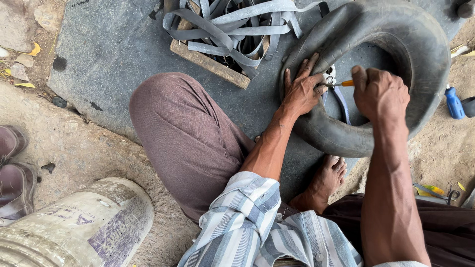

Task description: The person uses pliers to remove a metal ring from a rubber strip, then uses a screwdriver to work on a bicycle tire. The person manipulates the tire and tools while sitting on the ground.

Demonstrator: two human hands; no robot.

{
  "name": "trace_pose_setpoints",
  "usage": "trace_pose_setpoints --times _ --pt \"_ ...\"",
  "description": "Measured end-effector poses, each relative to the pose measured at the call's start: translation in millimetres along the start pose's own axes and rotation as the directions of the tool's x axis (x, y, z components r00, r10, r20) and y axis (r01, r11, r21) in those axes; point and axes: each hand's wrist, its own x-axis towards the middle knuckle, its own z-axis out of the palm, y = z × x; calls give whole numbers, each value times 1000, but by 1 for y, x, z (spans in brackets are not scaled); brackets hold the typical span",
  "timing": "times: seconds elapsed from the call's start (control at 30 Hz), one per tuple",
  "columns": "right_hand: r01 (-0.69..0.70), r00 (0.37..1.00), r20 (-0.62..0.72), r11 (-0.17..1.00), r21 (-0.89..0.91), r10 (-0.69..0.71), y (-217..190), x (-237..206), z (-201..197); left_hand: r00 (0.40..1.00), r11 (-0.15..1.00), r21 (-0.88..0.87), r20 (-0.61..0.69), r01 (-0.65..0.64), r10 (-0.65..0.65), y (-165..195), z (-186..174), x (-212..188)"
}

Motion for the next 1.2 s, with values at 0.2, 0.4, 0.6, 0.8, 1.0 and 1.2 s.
trace_pose_setpoints --times 0.2,0.4,0.6,0.8,1.0,1.2 --pt "147 975 -200 956 253 -97 0 -5 1 1000 1000 14 -10 -6 6 0 0 -1" --pt "56 998 -40 989 140 -50 11 -2 17 1000 1000 14 0 -9 9 -1 -1 0" --pt "219 966 -184 954 203 -183 8 -1 10 1000 1000 6 11 0 0 0 -2 -2" --pt "29 999 -44 1000 11 -28 -4 -3 6 1000 1000 20 -10 -17 17 -2 -1 -2" --pt "211 970 -165 952 221 -177 9 -2 18 999 999 10 -9 -32 32 -4 -1 -2" --pt "85 978 -210 897 433 9 8 -7 19 999 999 19 -31 -29 29 -2 -1 -2"
